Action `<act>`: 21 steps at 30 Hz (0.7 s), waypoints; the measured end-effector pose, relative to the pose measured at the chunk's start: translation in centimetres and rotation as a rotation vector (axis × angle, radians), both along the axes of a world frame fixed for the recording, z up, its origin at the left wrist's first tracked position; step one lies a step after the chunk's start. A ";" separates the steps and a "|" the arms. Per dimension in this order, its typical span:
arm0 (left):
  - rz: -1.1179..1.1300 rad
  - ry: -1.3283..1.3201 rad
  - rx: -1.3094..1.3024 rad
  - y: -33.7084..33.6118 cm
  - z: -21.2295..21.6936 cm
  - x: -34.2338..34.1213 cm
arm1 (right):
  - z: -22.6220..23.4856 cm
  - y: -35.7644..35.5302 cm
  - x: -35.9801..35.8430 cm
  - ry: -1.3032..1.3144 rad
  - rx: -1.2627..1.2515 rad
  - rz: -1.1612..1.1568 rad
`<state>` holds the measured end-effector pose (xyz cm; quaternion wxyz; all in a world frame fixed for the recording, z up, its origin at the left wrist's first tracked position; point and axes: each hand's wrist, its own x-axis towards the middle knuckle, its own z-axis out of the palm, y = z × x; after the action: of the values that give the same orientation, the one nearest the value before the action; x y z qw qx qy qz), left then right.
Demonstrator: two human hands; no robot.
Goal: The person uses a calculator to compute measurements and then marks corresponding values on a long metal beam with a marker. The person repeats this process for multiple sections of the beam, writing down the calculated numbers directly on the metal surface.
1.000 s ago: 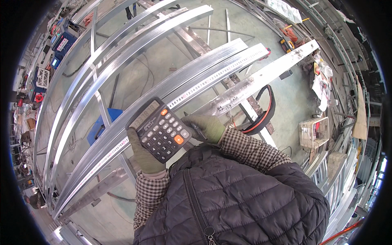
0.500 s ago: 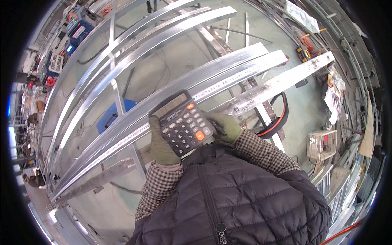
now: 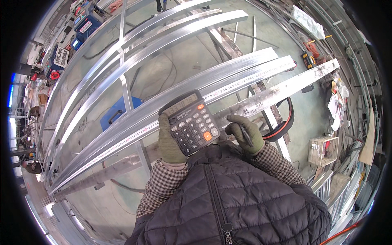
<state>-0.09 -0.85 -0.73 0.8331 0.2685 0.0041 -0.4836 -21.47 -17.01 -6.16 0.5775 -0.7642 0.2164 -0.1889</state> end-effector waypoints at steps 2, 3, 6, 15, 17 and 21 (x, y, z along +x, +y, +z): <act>-0.031 -0.015 0.002 0.3 0.1 0.2 | 0.2 0.2 0.6 -0.177 -0.068 -0.107; -0.038 -0.035 0.023 0.3 0.1 0.3 | 0.4 0.4 0.9 -0.285 -0.108 -0.170; -0.069 -0.094 0.072 0.4 -0.2 0.3 | 1.9 0.9 2.2 -0.328 -0.206 -0.202; -0.230 -0.144 0.076 1.5 -1.2 0.7 | 5.4 2.4 5.1 -0.315 -0.486 0.000; -0.215 -0.137 0.103 1.9 -1.2 0.7 | 5.4 2.5 5.5 -0.335 -0.497 0.007; -0.275 -0.125 0.006 2.1 -1.3 1.0 | 5.0 2.9 5.9 -0.318 -0.563 -0.016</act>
<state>0.87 1.26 -2.01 0.7567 0.2986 -0.0831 -0.5756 -15.57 -14.11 -1.18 0.3687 -0.8530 0.0687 -0.3629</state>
